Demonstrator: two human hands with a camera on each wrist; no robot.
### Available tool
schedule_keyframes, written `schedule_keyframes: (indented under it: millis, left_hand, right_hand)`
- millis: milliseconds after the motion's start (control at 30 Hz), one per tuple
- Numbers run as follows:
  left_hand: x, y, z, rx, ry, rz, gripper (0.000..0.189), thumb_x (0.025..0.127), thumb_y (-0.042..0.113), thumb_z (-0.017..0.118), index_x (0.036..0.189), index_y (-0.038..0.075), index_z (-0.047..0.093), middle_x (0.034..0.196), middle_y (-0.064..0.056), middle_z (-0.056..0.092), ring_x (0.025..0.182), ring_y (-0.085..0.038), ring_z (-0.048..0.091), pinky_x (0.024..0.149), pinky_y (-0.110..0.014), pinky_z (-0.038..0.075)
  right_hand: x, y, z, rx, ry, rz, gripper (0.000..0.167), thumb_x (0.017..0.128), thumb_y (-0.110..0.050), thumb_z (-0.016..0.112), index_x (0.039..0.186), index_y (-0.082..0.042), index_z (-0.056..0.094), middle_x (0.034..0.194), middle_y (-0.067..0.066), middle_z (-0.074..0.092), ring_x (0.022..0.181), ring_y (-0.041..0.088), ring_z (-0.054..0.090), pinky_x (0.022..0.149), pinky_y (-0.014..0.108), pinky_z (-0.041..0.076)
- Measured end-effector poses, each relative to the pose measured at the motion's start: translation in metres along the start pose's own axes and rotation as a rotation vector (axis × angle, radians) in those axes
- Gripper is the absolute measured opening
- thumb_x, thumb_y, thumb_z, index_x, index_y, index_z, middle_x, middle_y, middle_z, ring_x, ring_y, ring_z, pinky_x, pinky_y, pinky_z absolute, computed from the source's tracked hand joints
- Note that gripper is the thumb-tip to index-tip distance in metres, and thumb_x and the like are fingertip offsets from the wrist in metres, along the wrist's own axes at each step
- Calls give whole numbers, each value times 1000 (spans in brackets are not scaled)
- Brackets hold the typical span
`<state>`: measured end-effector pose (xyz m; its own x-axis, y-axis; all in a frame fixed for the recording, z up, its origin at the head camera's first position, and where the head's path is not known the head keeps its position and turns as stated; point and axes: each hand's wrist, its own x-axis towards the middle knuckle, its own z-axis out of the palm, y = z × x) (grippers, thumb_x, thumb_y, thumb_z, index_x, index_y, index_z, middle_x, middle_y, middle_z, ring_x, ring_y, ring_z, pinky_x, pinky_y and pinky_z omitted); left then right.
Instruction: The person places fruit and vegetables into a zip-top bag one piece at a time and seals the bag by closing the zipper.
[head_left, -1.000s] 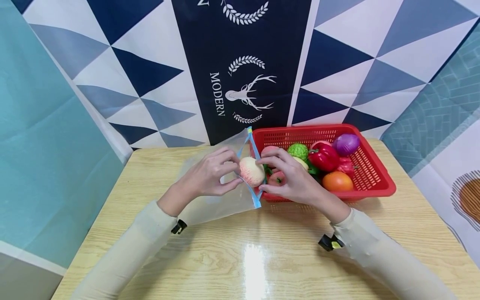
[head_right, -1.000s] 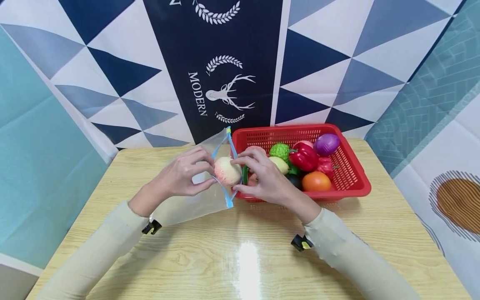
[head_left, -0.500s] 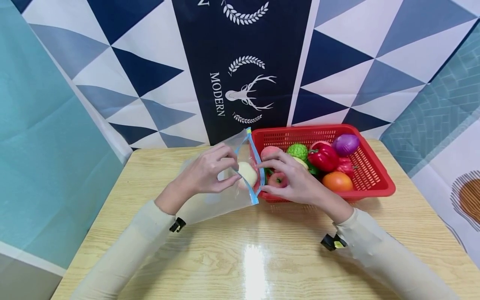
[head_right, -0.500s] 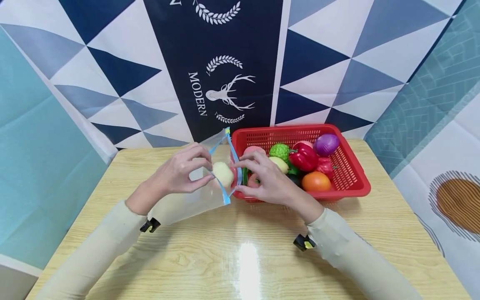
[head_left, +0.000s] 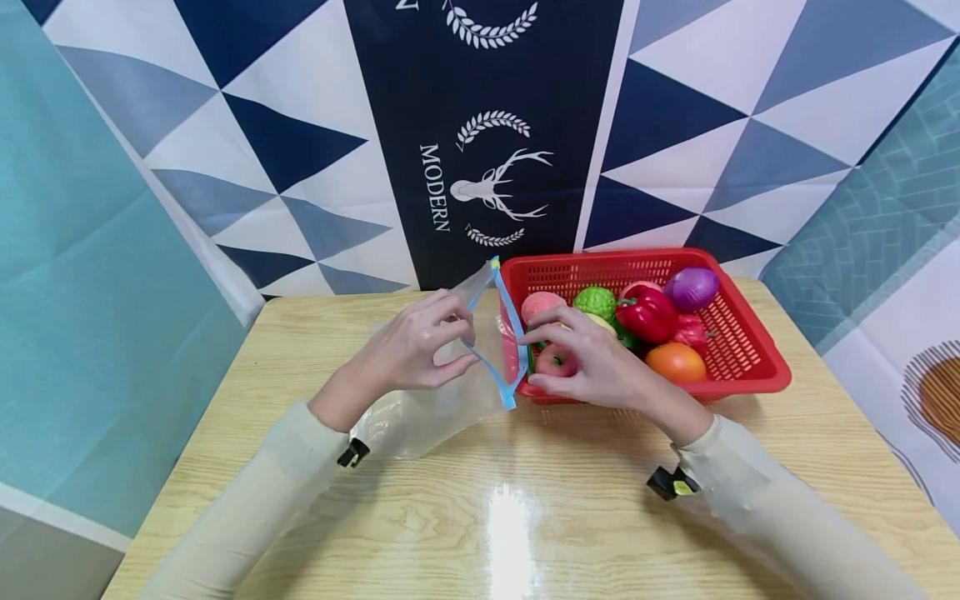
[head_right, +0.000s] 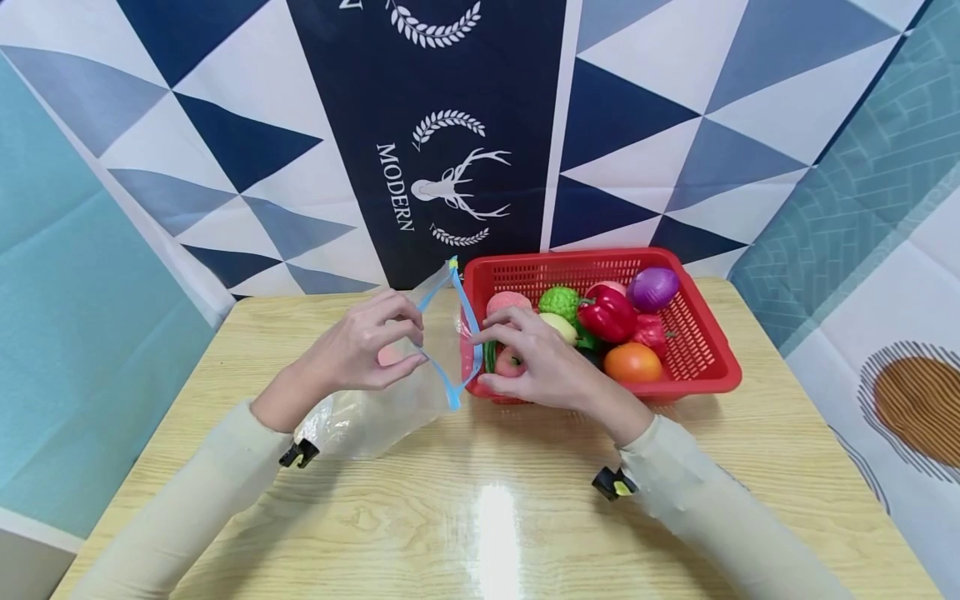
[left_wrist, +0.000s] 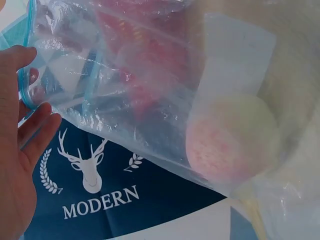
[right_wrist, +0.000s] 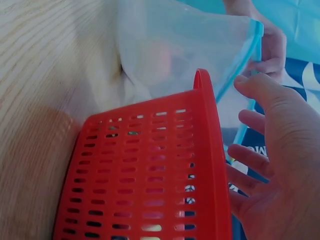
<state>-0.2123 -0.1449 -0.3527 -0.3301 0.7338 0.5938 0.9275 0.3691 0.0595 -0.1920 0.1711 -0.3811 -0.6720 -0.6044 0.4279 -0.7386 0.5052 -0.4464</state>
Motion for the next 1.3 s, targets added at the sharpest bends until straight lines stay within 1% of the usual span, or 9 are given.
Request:
schedule_keyframes:
  millis: [100,200,333,533,700,800,900,1067,1300]
  left_hand:
    - [-2,0,-1,28,-33,-10,18,91,18,87,95,10,71,108,-9,70,99,-24,69,82,-35,65]
    - [-4,-1,-1,48,-61,-13,14,93,18,80,97,10,69,113,-10,69,100,-24,69,80,-35,64]
    - [-6,-2,1,48,-82,-6,9,87,12,64,96,10,64,120,-15,69,105,-27,66,83,-38,62]
    - [-7,-5,3,82,-109,-2,15,84,10,49,96,10,58,125,-17,71,112,-31,64,89,-42,60]
    - [-7,-6,4,118,-145,-18,23,86,10,47,103,9,63,120,-14,69,107,-29,60,89,-41,56]
    - [-8,-6,3,133,-138,-25,29,86,10,48,106,8,68,114,-12,66,103,-28,57,86,-40,53]
    - [-9,-8,3,148,-116,-9,25,88,9,49,103,9,69,110,-11,64,99,-28,54,82,-39,51]
    - [-10,-10,2,173,-83,31,11,91,9,51,92,9,62,106,-11,63,98,-29,54,82,-39,51]
    - [-11,-13,2,161,-70,30,11,90,9,52,87,9,62,97,-10,62,99,-30,55,86,-41,51]
  right_hand:
    - [1,2,-7,-23,-6,17,42,90,-19,92,130,-14,81,142,11,70,131,30,65,105,54,62]
    - [1,4,-17,-43,-29,70,41,91,-20,91,130,-16,81,147,14,69,137,34,63,108,59,61]
    - [-1,9,-33,-83,-61,131,43,90,-22,92,132,-18,81,149,18,67,139,38,61,107,63,59]
    - [0,15,-53,-176,-77,152,43,92,-25,90,133,-17,80,147,18,68,135,39,61,105,64,58]
    - [1,23,-66,-239,-94,184,46,90,-24,91,133,-12,79,146,22,67,135,42,60,106,67,58]
    - [2,29,-72,-275,-114,216,50,90,-25,92,135,-11,78,147,23,66,136,44,60,108,68,58]
    - [3,36,-79,-303,-142,258,54,90,-29,92,139,-11,76,149,24,65,139,45,58,110,70,56]
    - [3,48,-88,-351,-172,312,60,91,-37,92,142,-12,75,151,26,63,140,49,56,109,73,55]
    - [3,61,-93,-383,-237,387,67,90,-39,92,147,-10,72,156,29,60,145,54,52,113,78,50]
